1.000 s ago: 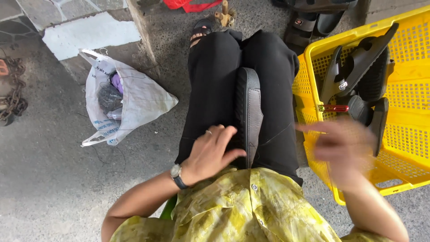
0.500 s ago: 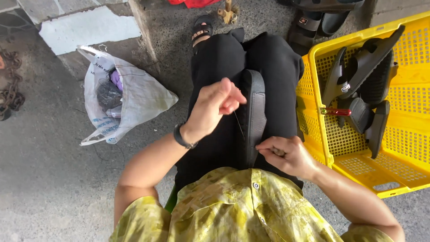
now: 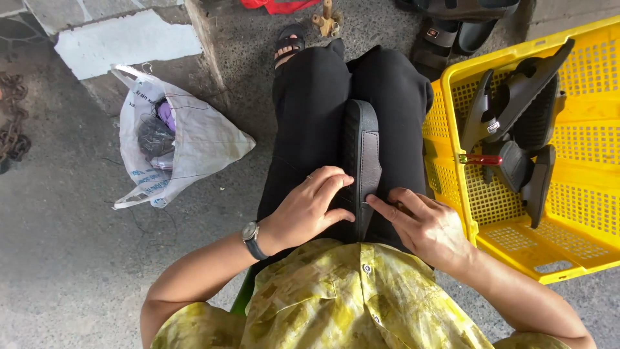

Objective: The person sits on a low stool and sews a black sandal strap using a needle and thread. They repeatedly push the needle through the strap and pull the thread tight, then cut the thread with scissors.

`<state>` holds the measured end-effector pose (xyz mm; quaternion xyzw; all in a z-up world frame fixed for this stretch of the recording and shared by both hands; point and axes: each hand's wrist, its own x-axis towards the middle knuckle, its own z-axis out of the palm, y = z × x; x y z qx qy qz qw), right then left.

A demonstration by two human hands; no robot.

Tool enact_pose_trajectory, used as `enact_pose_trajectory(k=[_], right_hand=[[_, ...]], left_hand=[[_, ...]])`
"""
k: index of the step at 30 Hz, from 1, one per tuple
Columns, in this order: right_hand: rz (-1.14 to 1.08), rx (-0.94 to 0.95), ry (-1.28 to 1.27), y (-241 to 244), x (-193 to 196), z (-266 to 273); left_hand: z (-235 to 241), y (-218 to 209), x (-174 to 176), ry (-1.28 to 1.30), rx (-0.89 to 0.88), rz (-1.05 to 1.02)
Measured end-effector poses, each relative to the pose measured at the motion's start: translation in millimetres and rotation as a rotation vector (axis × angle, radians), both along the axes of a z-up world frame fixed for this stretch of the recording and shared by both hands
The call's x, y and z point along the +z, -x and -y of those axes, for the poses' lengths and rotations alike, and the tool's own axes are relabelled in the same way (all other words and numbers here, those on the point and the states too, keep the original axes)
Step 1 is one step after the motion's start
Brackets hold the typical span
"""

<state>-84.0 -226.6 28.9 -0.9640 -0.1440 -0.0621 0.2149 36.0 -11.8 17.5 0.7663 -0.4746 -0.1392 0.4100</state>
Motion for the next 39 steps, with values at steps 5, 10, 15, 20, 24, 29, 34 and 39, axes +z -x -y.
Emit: enact_pose_trajectory(k=[5,10,15,20,24,29,34,39], right_hand=[[-0.016,-0.002,0.08,-0.4,2.7,0.4],[-0.015,-0.006,0.121,1.9,4.1,-4.1],[0.054,0.023,0.065,6.2,-37.0,-13.0],[0.106,0.02,-0.043,-3.2,-32.2,-21.9],[0.052,0.012,-0.147,1.7,-22.6,-25.7],[0.061,-0.041,-0.18,3.1,-29.0,-29.1],[0.093,-0.086,-0.151,6.4,-20.1,-20.7],[-0.01,-0.029,0.077,15.8,14.5,5.8]], left_hand=[[2.4,-0.4,-10.4,0.045,-0.013,0.008],[5.2,2.1,-21.1,0.087,0.004,0.004],[10.2,6.3,-31.5,0.178,0.06,-0.046],[6.9,12.1,-19.7,0.132,0.137,0.125],[-5.1,27.7,-6.4,0.101,0.215,0.218],[-10.9,21.9,-3.8,0.364,0.1,-1.03],[-1.5,28.4,-49.7,0.197,0.149,-0.922],[8.6,26.0,-15.4,0.086,0.273,-0.794]])
